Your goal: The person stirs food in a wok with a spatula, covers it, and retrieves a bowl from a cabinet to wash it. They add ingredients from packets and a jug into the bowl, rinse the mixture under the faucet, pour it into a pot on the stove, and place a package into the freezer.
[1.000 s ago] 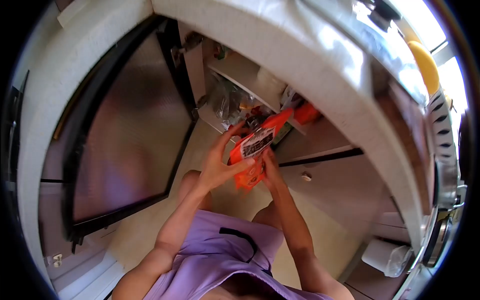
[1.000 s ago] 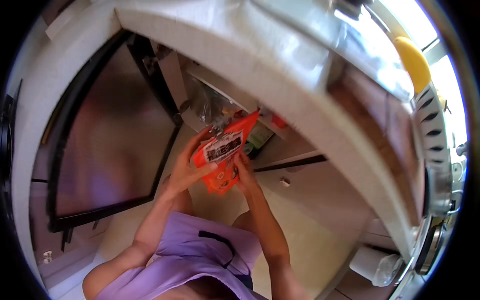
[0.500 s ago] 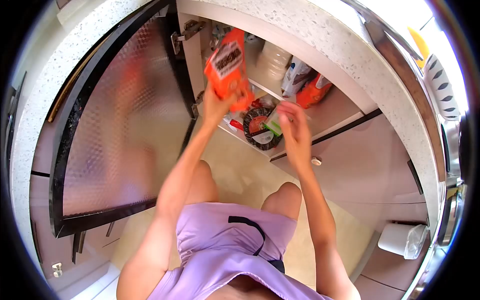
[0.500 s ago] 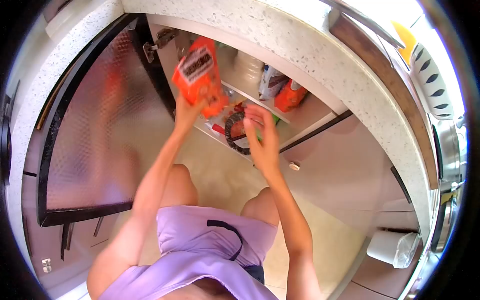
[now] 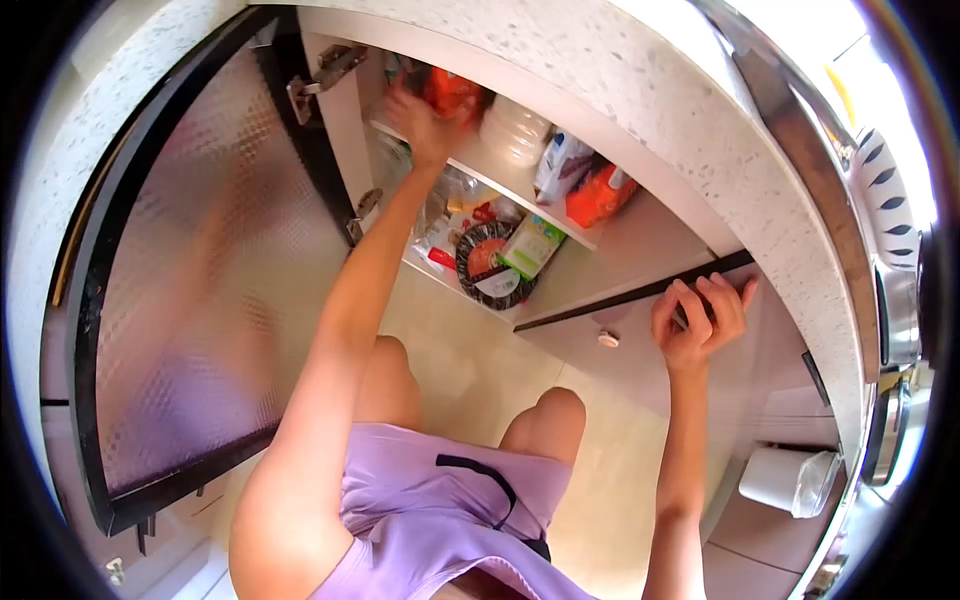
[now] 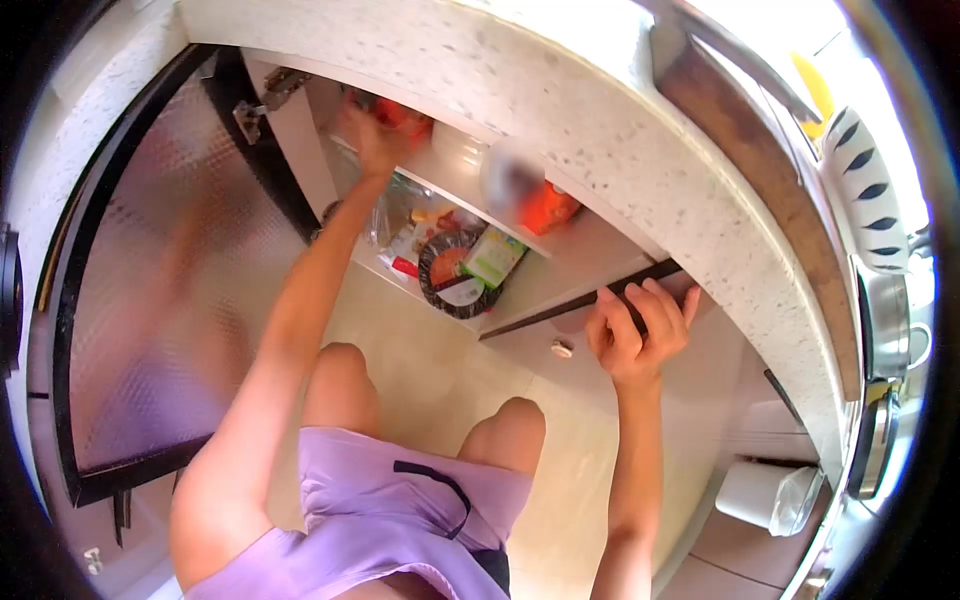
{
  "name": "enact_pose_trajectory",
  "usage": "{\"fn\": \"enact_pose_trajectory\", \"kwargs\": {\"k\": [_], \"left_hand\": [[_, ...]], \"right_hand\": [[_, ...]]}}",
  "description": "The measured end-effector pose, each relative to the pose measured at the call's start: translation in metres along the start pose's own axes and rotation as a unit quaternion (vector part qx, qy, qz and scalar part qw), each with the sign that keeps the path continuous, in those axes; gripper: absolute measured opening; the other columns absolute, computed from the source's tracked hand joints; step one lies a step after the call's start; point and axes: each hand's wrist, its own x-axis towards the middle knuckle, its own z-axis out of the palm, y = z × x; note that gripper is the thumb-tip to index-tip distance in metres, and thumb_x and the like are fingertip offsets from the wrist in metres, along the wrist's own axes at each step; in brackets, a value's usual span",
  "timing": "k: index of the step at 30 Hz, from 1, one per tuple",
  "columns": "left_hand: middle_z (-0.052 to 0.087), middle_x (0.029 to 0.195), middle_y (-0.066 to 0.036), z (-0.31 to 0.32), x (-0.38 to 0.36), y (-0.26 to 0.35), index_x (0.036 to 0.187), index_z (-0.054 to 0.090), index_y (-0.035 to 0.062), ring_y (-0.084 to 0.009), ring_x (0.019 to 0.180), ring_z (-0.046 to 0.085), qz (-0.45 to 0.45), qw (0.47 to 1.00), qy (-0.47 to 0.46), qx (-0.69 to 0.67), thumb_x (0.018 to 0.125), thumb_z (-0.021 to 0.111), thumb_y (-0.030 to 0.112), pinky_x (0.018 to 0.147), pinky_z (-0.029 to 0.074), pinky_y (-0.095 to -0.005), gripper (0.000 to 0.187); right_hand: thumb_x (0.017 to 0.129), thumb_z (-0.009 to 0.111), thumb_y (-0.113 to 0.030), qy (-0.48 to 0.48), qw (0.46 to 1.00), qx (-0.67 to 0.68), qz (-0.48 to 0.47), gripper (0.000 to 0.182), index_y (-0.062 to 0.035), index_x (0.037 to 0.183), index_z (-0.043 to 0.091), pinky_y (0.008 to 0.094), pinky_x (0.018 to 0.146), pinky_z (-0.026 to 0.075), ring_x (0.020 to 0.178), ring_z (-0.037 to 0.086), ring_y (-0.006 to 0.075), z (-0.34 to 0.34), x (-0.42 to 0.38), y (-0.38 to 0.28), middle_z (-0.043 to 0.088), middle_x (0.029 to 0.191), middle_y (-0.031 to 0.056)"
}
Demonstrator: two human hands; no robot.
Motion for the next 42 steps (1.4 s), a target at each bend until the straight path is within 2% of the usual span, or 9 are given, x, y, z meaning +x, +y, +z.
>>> {"fn": "enact_pose_trajectory", "kwargs": {"k": [6,10,12,20,27,29,32,36,42], "left_hand": [[0.045,0.117,-0.022,-0.011,-0.049,0.072,0.114,0.044,-0.0055,-0.0369,0.105,0.043,0.182,0.976,-0.015,-0.116,0.073,0.07,0.022,0.09,0.033,-0.0456,0.056],[0.048,0.114,-0.022,-0.002,-0.059,0.096,0.115,0.045,-0.0057,-0.0365,0.102,0.045,0.171,0.984,-0.002,-0.049,0.076,0.067,0.023,0.09,0.034,-0.0454,0.052],[0.048,0.116,-0.024,0.002,-0.069,0.101,0.116,0.046,-0.0057,-0.0368,0.104,0.046,0.141,0.972,-0.124,-0.143,0.08,0.063,0.023,0.09,0.035,-0.0447,0.049],[0.042,0.128,-0.022,0.015,-0.095,0.139,0.13,0.041,0.0009,-0.0363,0.123,0.038,0.353,0.903,-0.212,-0.119,0.081,0.064,0.045,0.106,0.029,-0.0461,0.07],[0.035,0.137,-0.023,-0.002,-0.08,0.119,0.135,0.037,0.0011,-0.0392,0.127,0.034,0.326,0.883,-0.303,-0.15,0.078,0.068,0.045,0.108,0.026,-0.0488,0.078],[0.039,0.133,-0.023,-0.016,-0.07,0.112,0.133,0.038,-0.0024,-0.0403,0.118,0.04,0.189,0.948,-0.08,-0.241,0.07,0.077,0.037,0.099,0.032,-0.0488,0.083],[0.044,0.128,-0.022,0.017,-0.046,0.091,0.125,0.043,-0.0041,-0.0404,0.108,0.044,0.055,0.99,0.024,-0.125,0.06,0.082,0.029,0.09,0.037,-0.0472,0.083],[0.055,0.113,-0.02,0.054,-0.028,0.075,0.114,0.053,-0.0021,-0.0391,0.101,0.047,0.134,0.987,-0.021,-0.085,0.055,0.083,0.029,0.088,0.038,-0.0455,0.073],[0.065,0.096,-0.019,0.032,-0.017,0.072,0.093,0.065,-0.001,-0.0351,0.09,0.061,0.029,0.98,-0.111,-0.16,0.058,0.081,0.029,0.08,0.049,-0.0381,0.049]], "right_hand": [[0.069,0.064,-0.001,0.026,0.999,0.031,0.019,0.033,-0.0199,0.095,0.059,0.0542,0.108,0.028,0.083,0.059,0.0229,0.003,-0.002,0.001,0.055,0.091,0.003],[0.067,0.065,-0.001,0.025,0.999,0.04,0.019,0.033,-0.0196,0.094,0.059,0.0533,0.108,0.027,0.076,0.061,0.0224,0.003,0.001,0.0,0.057,0.087,0.0032],[0.067,0.065,-0.001,0.018,0.999,0.043,0.017,0.034,-0.019,0.094,0.059,0.0528,0.108,0.027,0.075,0.061,0.0222,0.002,0.002,0.0,0.057,0.085,0.0033],[0.068,0.065,0.0,-0.005,0.998,0.064,0.011,0.034,-0.018,0.096,0.06,0.051,0.109,0.025,0.078,0.06,0.0207,0.001,0.0,0.001,0.057,0.089,0.0027],[0.069,0.067,-0.001,0.001,0.998,0.061,0.002,0.033,-0.0166,0.098,0.06,0.0498,0.107,0.028,0.088,0.058,0.0194,0.001,-0.001,0.001,0.056,0.092,0.0012],[0.07,0.067,-0.002,-0.003,0.998,0.064,0.003,0.033,-0.0166,0.098,0.06,0.05,0.106,0.029,0.089,0.058,0.0193,0.001,-0.002,0.003,0.056,0.092,0.0011],[0.069,0.068,-0.003,-0.01,0.998,0.059,-0.006,0.033,-0.0161,0.099,0.06,0.0505,0.105,0.029,0.089,0.058,0.0191,0.001,-0.004,0.002,0.056,0.093,0.0009],[0.071,0.067,-0.005,-0.023,0.999,0.048,-0.002,0.028,-0.0147,0.096,0.061,0.0506,0.104,0.031,0.089,0.058,0.0184,-0.001,0.0,0.002,0.056,0.093,0.0008],[0.074,0.066,-0.009,-0.034,0.999,0.03,0.005,0.019,-0.0135,0.092,0.062,0.0476,0.101,0.037,0.088,0.058,0.0161,-0.004,0.003,-0.001,0.058,0.092,0.0008]]}}
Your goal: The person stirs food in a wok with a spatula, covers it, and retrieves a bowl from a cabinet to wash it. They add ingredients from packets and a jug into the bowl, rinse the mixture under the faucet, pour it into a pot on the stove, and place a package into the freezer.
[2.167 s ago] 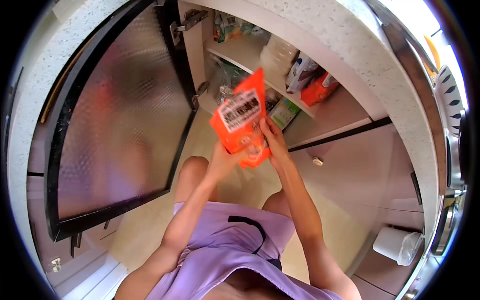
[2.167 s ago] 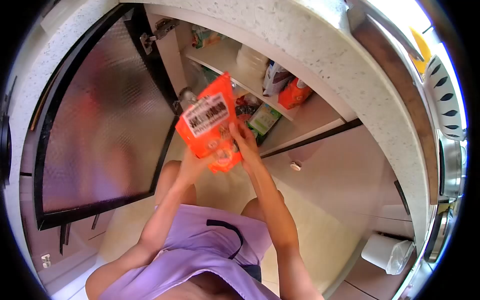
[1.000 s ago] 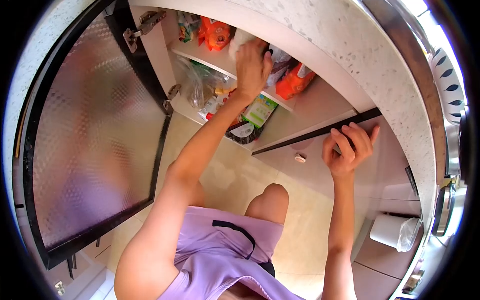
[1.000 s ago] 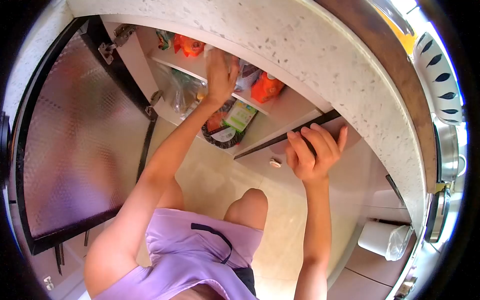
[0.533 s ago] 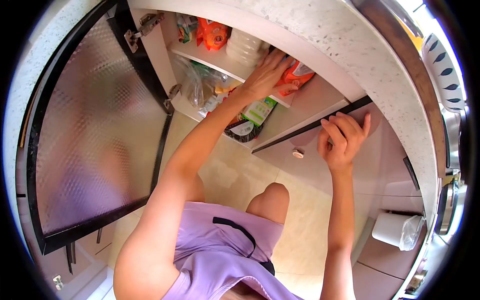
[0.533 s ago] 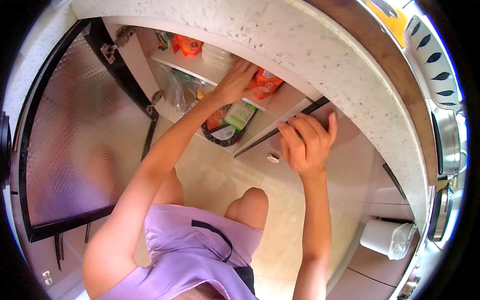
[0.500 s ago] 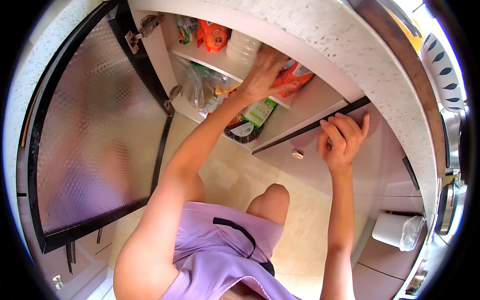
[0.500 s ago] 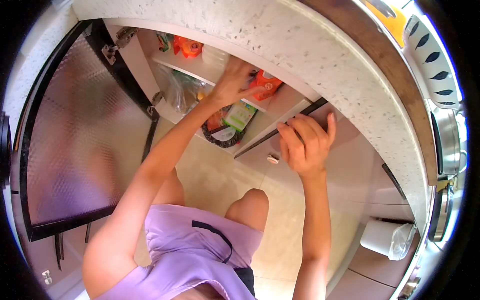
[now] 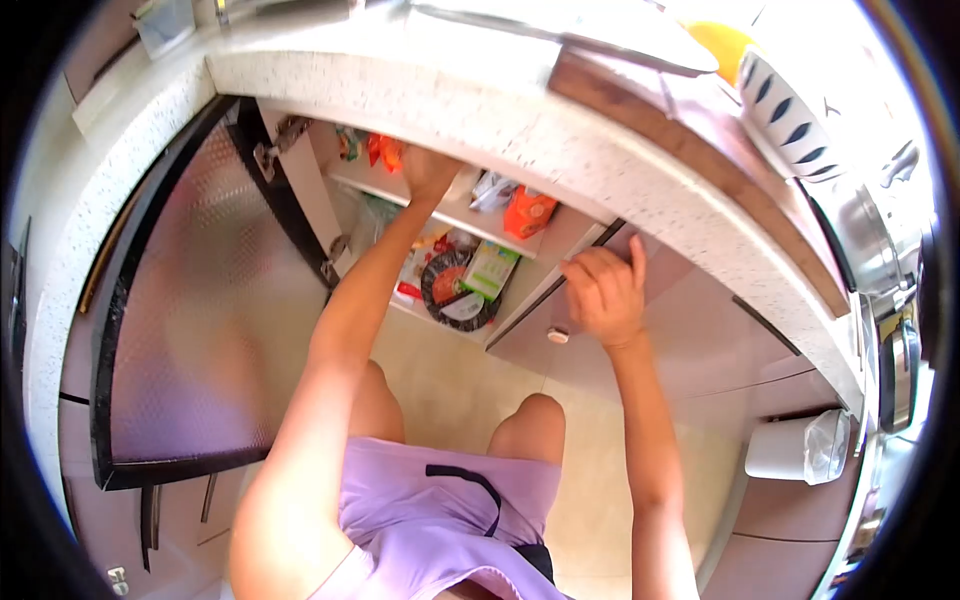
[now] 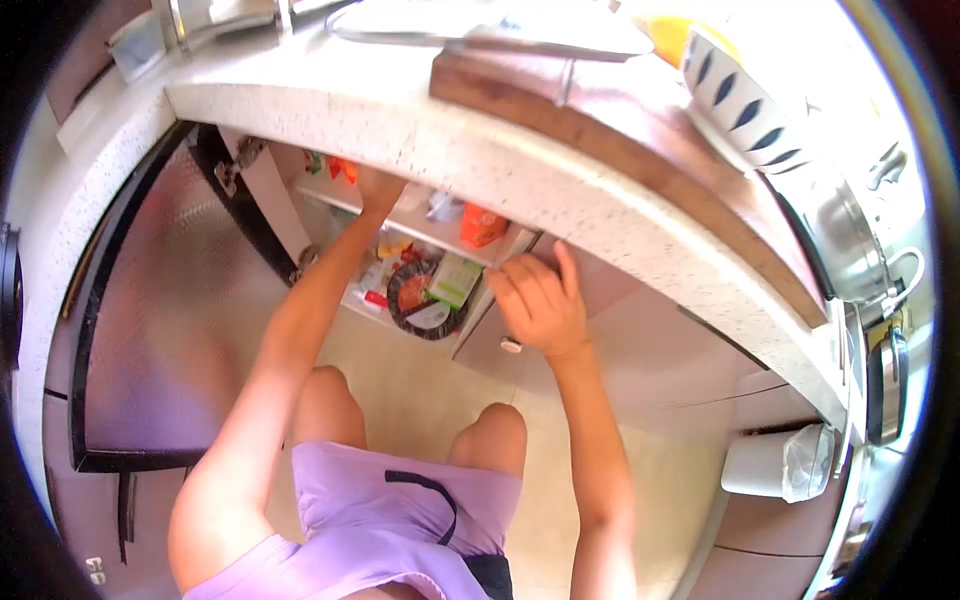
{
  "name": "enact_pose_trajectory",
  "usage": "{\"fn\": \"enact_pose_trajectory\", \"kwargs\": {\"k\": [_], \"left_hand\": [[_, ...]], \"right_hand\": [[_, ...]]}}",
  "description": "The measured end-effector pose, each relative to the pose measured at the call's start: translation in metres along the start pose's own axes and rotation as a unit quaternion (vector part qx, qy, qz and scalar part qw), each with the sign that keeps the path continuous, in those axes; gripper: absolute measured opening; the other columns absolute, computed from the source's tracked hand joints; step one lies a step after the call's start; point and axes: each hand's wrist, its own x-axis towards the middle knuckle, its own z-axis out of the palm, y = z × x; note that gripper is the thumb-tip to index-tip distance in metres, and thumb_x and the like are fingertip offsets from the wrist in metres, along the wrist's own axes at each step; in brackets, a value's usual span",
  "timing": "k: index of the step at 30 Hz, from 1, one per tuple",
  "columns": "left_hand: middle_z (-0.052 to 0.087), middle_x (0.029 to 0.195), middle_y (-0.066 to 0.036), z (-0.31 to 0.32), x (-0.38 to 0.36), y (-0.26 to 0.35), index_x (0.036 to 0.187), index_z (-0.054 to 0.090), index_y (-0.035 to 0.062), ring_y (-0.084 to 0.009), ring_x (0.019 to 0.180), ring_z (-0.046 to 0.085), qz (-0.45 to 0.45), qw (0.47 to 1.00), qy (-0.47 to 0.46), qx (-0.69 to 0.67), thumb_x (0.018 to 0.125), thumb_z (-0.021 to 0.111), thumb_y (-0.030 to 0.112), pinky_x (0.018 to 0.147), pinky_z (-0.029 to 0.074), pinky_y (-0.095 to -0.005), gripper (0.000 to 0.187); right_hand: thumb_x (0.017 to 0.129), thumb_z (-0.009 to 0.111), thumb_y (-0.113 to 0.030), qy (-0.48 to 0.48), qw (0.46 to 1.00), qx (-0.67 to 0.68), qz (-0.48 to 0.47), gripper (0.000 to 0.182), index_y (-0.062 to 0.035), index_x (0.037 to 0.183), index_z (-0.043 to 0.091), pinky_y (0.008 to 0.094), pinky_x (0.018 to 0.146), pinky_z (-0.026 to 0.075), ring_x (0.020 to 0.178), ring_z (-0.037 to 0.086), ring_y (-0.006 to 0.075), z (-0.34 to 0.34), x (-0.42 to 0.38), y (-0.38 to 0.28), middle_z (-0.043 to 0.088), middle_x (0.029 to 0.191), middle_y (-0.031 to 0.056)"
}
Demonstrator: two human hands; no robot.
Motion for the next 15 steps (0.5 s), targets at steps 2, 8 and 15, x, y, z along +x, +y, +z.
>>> {"fn": "enact_pose_trajectory", "kwargs": {"k": [2,8,15], "left_hand": [[0.065,0.097,-0.02,-0.011,0.001,-0.004,0.097,0.063,-0.005,-0.0333,0.09,0.062,-0.015,0.998,-0.017,-0.055,0.057,0.082,0.029,0.081,0.048,-0.0371,0.056],[0.059,0.106,-0.023,-0.08,-0.013,0.033,0.117,0.047,-0.0092,-0.0342,0.092,0.06,-0.132,0.987,0.012,-0.094,0.056,0.083,0.024,0.082,0.049,-0.0383,0.078],[0.055,0.109,-0.019,-0.166,-0.117,0.064,0.118,0.041,-0.0038,-0.0306,0.097,0.058,-0.391,0.847,0.015,-0.36,0.061,0.08,0.019,0.08,0.052,-0.043,0.074]], "right_hand": [[0.074,0.066,-0.01,-0.002,1.0,0.003,0.004,0.02,-0.0136,0.093,0.062,0.046,0.101,0.038,0.089,0.057,0.0153,0.0,0.001,-0.002,0.058,0.092,0.0002],[0.075,0.066,-0.011,0.0,1.0,0.001,0.004,0.019,-0.0136,0.093,0.062,0.0451,0.102,0.038,0.091,0.056,0.0146,-0.001,0.002,-0.002,0.058,0.093,-0.0005],[0.067,0.065,-0.003,-0.009,0.999,0.038,0.009,0.028,-0.012,0.094,0.061,0.0513,0.105,0.033,0.092,0.057,0.019,0.0,-0.001,-0.002,0.057,0.093,0.0029]]}}
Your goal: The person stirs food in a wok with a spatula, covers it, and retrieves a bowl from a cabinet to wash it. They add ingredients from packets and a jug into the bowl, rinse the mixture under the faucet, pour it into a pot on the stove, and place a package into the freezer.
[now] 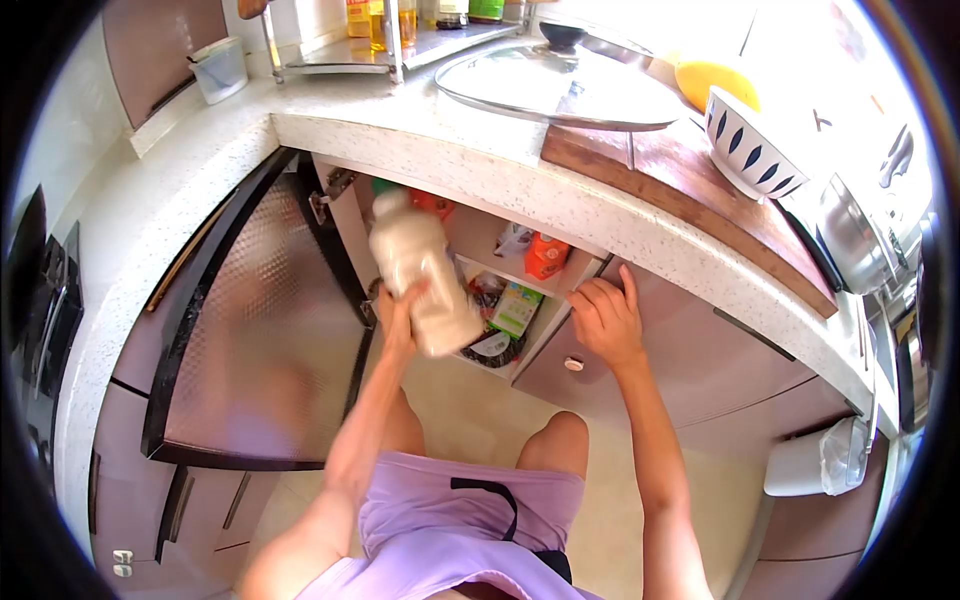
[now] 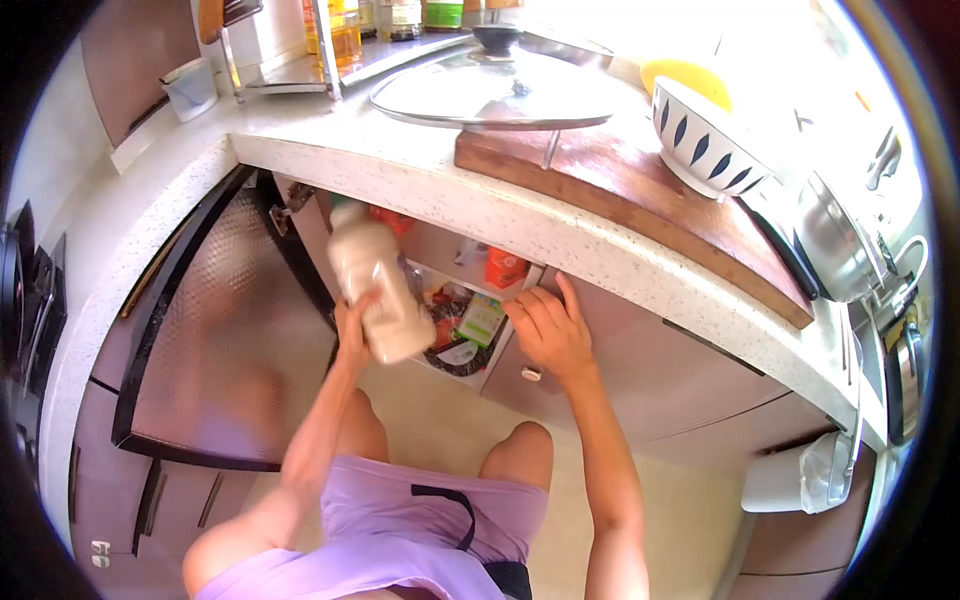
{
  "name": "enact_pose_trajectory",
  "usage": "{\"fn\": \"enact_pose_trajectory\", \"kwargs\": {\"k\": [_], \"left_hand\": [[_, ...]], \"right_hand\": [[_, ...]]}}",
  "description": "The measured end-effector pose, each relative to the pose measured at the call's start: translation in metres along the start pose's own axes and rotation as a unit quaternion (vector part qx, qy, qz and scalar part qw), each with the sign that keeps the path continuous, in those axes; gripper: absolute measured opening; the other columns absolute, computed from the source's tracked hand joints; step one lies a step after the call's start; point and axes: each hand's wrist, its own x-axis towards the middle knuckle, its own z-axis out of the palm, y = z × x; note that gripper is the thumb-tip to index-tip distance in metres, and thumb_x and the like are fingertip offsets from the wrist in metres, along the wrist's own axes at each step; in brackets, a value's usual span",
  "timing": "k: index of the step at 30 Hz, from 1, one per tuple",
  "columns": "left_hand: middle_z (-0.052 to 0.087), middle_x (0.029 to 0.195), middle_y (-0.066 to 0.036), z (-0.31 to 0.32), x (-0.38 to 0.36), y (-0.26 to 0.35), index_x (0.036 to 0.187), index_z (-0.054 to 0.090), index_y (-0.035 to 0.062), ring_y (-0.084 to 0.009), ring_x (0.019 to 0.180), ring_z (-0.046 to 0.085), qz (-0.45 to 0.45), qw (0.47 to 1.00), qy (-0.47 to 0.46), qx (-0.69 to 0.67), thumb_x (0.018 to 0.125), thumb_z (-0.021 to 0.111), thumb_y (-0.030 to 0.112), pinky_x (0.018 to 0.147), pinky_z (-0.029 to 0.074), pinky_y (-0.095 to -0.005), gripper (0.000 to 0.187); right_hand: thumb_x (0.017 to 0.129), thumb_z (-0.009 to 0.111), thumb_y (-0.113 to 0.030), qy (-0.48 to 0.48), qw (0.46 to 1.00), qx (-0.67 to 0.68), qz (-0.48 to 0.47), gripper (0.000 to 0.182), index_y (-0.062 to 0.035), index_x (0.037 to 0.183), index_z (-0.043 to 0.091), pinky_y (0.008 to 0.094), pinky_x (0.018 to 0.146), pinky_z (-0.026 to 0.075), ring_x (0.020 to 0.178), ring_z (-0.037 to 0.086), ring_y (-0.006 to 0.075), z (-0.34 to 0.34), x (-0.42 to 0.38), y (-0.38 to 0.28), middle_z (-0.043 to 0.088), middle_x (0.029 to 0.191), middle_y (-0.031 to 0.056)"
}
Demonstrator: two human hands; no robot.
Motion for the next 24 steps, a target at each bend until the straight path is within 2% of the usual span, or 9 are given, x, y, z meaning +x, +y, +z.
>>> {"fn": "enact_pose_trajectory", "kwargs": {"k": [7,9,10,13,15,16,17,21,24], "left_hand": [[0.053,0.115,-0.017,-0.058,-0.116,-0.014,0.127,0.037,0.0014,-0.0271,0.103,0.056,0.038,0.998,0.03,0.033,0.06,0.083,0.02,0.088,0.048,-0.0401,0.084],[0.051,0.119,-0.017,-0.063,-0.149,0.01,0.13,0.035,0.0022,-0.0278,0.108,0.054,0.005,0.987,0.028,0.157,0.056,0.086,0.024,0.089,0.047,-0.0398,0.092],[0.051,0.12,-0.018,-0.041,-0.167,0.037,0.129,0.036,0.0022,-0.0282,0.109,0.053,0.067,0.966,0.021,0.249,0.054,0.087,0.026,0.09,0.047,-0.0405,0.094],[0.046,0.125,-0.019,-0.019,-0.205,0.093,0.133,0.03,0.002,-0.0293,0.113,0.05,0.09,0.943,-0.09,0.307,0.05,0.088,0.028,0.092,0.045,-0.0417,0.104],[0.039,0.13,-0.02,-0.043,-0.239,0.128,0.139,0.022,0.0018,-0.0303,0.116,0.046,0.039,0.946,-0.149,0.287,0.049,0.089,0.029,0.095,0.043,-0.0424,0.116],[0.037,0.132,-0.02,-0.054,-0.255,0.142,0.141,0.019,0.0017,-0.0306,0.118,0.045,0.02,0.945,-0.169,0.28,0.049,0.09,0.029,0.096,0.042,-0.0426,0.12],[0.035,0.133,-0.021,-0.048,-0.26,0.153,0.14,0.018,0.0003,-0.0304,0.119,0.044,0.097,0.905,-0.214,0.354,0.048,0.089,0.03,0.096,0.042,-0.0426,0.12],[0.054,0.09,-0.012,0.075,-0.267,0.282,0.101,0.047,0.0028,-0.0266,0.078,0.056,0.154,0.88,-0.226,0.389,0.041,0.088,0.034,0.07,0.046,-0.0388,0.079],[0.055,0.093,-0.014,0.137,-0.273,0.346,0.106,0.05,-0.0001,-0.0271,0.079,0.056,0.192,0.875,-0.256,0.362,0.045,0.089,0.034,0.069,0.046,-0.0378,0.08]], "right_hand": [[0.067,0.071,-0.013,-0.025,0.993,0.109,-0.028,0.029,-0.0108,0.095,0.064,0.0454,0.096,0.044,0.094,0.058,0.0207,-0.01,0.009,0.003,0.06,0.096,0.005],[0.065,0.072,-0.015,-0.038,0.972,0.229,-0.032,0.036,-0.0085,0.1,0.064,0.0421,0.091,0.048,0.095,0.058,0.0244,-0.026,0.029,-0.004,0.06,0.098,0.009],[0.065,0.073,-0.016,-0.031,0.96,0.279,-0.009,0.04,-0.0072,0.104,0.064,0.04,0.088,0.049,0.094,0.059,0.0263,-0.043,0.054,-0.019,0.06,0.099,0.0109],[0.085,0.057,-0.04,-0.169,0.917,0.352,0.082,0.053,-0.007,0.125,0.054,0.0359,0.073,0.052,0.085,0.058,0.0286,-0.101,0.154,-0.042,0.057,0.097,0.0143],[0.089,0.05,-0.049,-0.295,0.891,0.325,0.116,0.056,-0.0046,0.124,0.052,0.0347,0.065,0.05,0.073,0.059,0.0242,-0.132,0.2,-0.041,0.055,0.081,0.0116],[0.089,0.051,-0.048,-0.319,0.899,0.279,0.111,0.05,-0.0023,0.108,0.057,0.0322,0.057,0.048,0.061,0.057,0.0198,-0.143,0.211,-0.04,0.05,0.065,0.0066],[0.088,0.052,-0.049,-0.308,0.913,0.248,0.102,0.046,-0.0034,0.088,0.055,0.0308,0.046,0.044,0.048,0.056,0.0192,-0.161,0.226,-0.018,0.049,0.052,0.0027],[0.088,0.053,-0.048,-0.471,0.84,0.226,0.147,0.046,-0.0057,0.074,0.045,0.0351,0.033,0.036,0.039,0.055,0.0245,-0.262,0.305,0.03,0.048,0.043,0.0073],[0.088,0.055,-0.038,-0.434,0.838,0.254,0.212,0.037,-0.0048,0.077,0.045,0.0375,0.039,0.042,0.045,0.056,0.0273,-0.327,0.352,0.052,0.05,0.051,0.0089]]}}
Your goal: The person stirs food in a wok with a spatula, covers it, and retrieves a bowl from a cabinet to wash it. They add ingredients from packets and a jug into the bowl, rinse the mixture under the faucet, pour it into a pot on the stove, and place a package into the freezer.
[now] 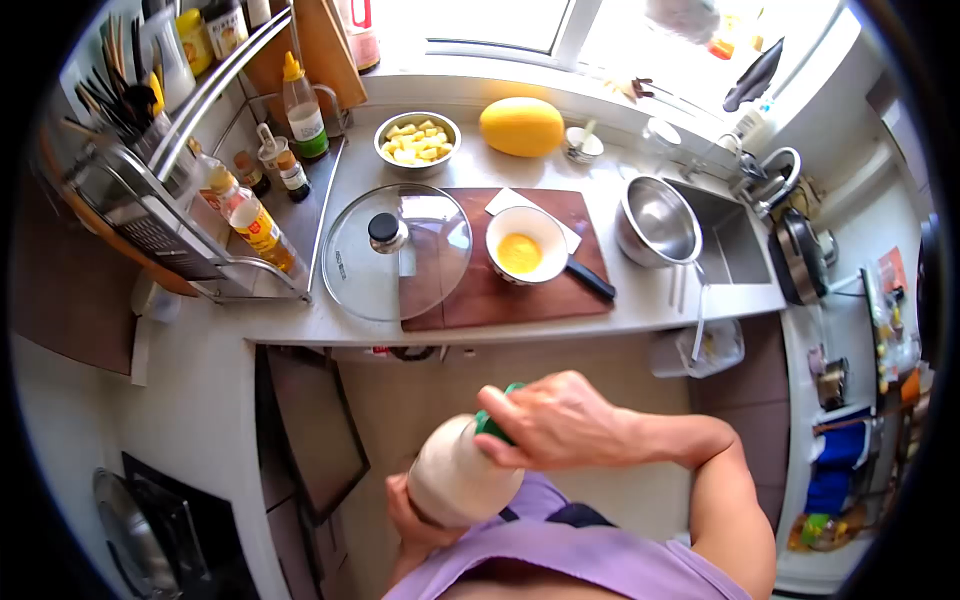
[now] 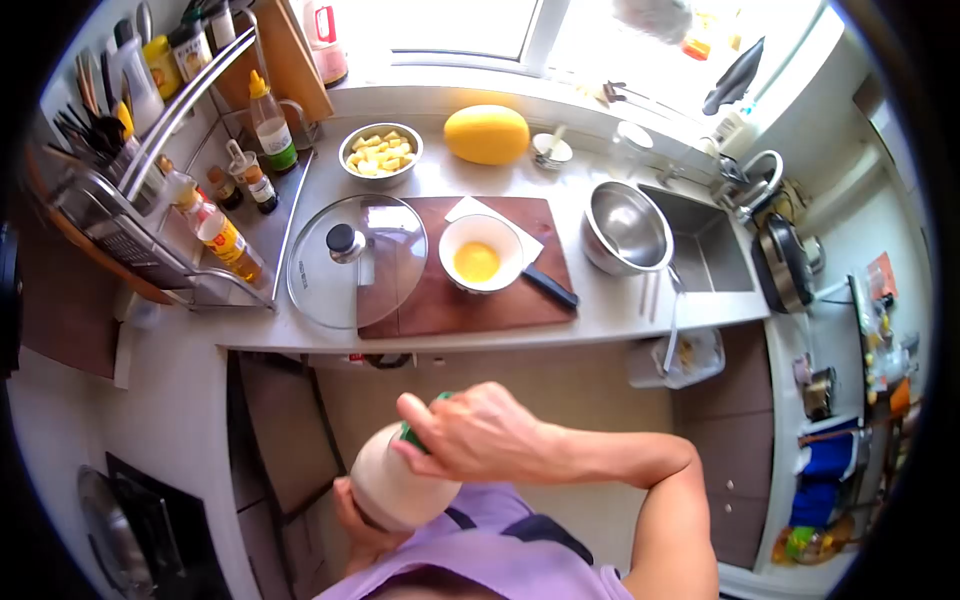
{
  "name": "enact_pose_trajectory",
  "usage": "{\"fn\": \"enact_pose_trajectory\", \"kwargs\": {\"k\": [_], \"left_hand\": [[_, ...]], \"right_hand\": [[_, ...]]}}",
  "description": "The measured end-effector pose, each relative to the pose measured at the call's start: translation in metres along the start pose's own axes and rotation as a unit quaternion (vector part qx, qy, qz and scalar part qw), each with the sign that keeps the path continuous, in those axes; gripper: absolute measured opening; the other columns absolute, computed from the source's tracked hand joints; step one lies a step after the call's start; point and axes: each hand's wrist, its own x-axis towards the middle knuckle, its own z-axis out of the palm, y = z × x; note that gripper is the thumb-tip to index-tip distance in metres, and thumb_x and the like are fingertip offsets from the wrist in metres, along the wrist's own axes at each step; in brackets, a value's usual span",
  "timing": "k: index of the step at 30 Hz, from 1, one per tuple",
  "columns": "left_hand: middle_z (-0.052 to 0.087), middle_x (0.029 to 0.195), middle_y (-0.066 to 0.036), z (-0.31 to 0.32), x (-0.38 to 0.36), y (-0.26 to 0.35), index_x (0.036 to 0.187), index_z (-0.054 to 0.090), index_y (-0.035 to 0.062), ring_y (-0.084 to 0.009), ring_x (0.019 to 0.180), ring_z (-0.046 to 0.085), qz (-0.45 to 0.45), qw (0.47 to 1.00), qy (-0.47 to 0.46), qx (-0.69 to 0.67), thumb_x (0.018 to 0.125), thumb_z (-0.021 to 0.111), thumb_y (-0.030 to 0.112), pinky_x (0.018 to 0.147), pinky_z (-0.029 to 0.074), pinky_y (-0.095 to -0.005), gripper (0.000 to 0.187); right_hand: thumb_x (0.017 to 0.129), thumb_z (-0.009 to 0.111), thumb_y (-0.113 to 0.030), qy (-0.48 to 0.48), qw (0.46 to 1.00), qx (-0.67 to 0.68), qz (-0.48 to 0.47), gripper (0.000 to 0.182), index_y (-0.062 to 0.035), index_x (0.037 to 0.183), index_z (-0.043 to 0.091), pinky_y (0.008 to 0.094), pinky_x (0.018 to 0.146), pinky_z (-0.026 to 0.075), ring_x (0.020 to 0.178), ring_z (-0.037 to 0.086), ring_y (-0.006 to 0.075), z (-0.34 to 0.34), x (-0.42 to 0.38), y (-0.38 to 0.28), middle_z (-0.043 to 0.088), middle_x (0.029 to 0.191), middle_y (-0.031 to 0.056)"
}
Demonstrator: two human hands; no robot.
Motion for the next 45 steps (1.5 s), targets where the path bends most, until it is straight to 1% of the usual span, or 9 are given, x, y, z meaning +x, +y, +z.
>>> {"fn": "enact_pose_trajectory", "kwargs": {"k": [5,11,17,19,22,24,26,34,45], "left_hand": [[0.055,0.097,-0.015,-0.013,0.06,0.092,0.11,0.049,-0.0022,-0.0277,0.08,0.056,0.068,0.997,-0.032,-0.031,0.048,0.089,0.034,0.071,0.046,-0.0373,0.082],[0.057,0.097,-0.016,-0.004,0.126,0.132,0.107,0.05,-0.0018,-0.0256,0.082,0.056,0.166,0.954,-0.188,-0.167,0.046,0.088,0.033,0.072,0.046,-0.0363,0.08],[0.057,0.095,-0.013,0.029,0.165,0.141,0.102,0.05,0.0002,-0.0228,0.081,0.054,0.09,0.924,-0.259,-0.267,0.044,0.088,0.032,0.074,0.044,-0.0353,0.077],[0.057,0.108,-0.016,0.034,0.16,0.12,0.118,0.044,-0.0021,-0.0263,0.095,0.057,0.1,0.921,-0.297,-0.231,0.049,0.089,0.028,0.085,0.046,-0.039,0.087],[0.037,0.137,-0.023,0.05,0.128,0.081,0.141,0.015,0.0014,-0.0335,0.121,0.047,-0.162,0.896,-0.292,-0.292,0.054,0.09,0.021,0.102,0.038,-0.0456,0.117],[0.026,0.145,-0.024,0.056,0.163,0.105,0.146,0.003,0.0063,-0.0357,0.126,0.042,-0.037,0.892,-0.338,-0.298,0.053,0.091,0.018,0.104,0.037,-0.0475,0.129],[0.026,0.146,-0.023,0.067,0.181,0.118,0.146,0.002,0.0079,-0.0357,0.126,0.042,0.068,0.921,-0.265,-0.279,0.053,0.091,0.016,0.104,0.038,-0.0486,0.128],[0.053,0.114,-0.013,0.076,0.217,0.115,0.122,0.039,0.0,-0.0226,0.103,0.056,-0.109,0.961,-0.197,-0.162,0.048,0.089,0.02,0.09,0.045,-0.0364,0.091],[0.052,0.093,-0.009,0.084,0.209,0.048,0.103,0.049,0.0027,-0.0233,0.084,0.056,-0.21,0.962,-0.173,0.014,0.039,0.083,0.023,0.077,0.045,-0.0344,0.076]], "right_hand": [[0.079,0.064,-0.038,0.11,0.987,-0.083,-0.084,0.03,-0.0095,0.082,0.055,0.0296,0.049,0.047,0.05,0.055,0.018,-0.124,-0.036,-0.033,0.049,0.058,0.0015],[0.08,0.063,-0.026,0.042,0.958,-0.139,-0.247,0.024,-0.0109,0.094,0.051,0.0236,0.054,0.04,0.062,0.049,0.0129,-0.219,-0.054,-0.024,0.047,0.073,0.0008],[0.077,0.06,-0.008,0.139,0.9,-0.199,-0.361,0.036,-0.0141,0.109,0.046,0.0263,0.067,0.047,0.076,0.055,0.0156,-0.259,-0.069,0.034,0.051,0.103,0.0074],[0.077,0.056,-0.003,0.216,0.926,-0.031,-0.309,0.034,-0.0116,0.108,0.049,0.0294,0.071,0.049,0.081,0.056,0.0192,-0.266,-0.078,0.07,0.052,0.107,0.0113],[0.076,0.045,0.007,0.221,0.945,0.221,-0.097,0.037,-0.005,0.109,0.053,0.0324,0.071,0.048,0.081,0.055,0.0219,-0.243,-0.085,0.125,0.054,0.106,0.0153],[0.078,0.046,0.006,0.221,0.917,0.329,-0.052,0.036,-0.0021,0.111,0.055,0.0326,0.069,0.047,0.083,0.055,0.0224,-0.206,-0.077,0.147,0.054,0.103,0.0139],[0.078,0.061,-0.003,0.195,0.936,0.285,-0.073,0.029,-0.007,0.106,0.061,0.0318,0.066,0.048,0.082,0.055,0.0218,-0.181,-0.061,0.16,0.051,0.092,0.0095],[0.062,0.069,-0.017,0.301,0.937,0.06,-0.166,0.02,-0.0128,0.081,0.064,0.022,0.047,0.041,0.061,0.049,0.0114,-0.133,-0.026,0.165,0.056,0.083,-0.0001],[0.07,0.069,-0.026,0.157,0.98,0.123,-0.005,0.043,-0.0077,0.108,0.059,0.0242,0.057,0.047,0.074,0.052,0.0135,-0.048,0.017,0.177,0.05,0.083,0.0004]]}}
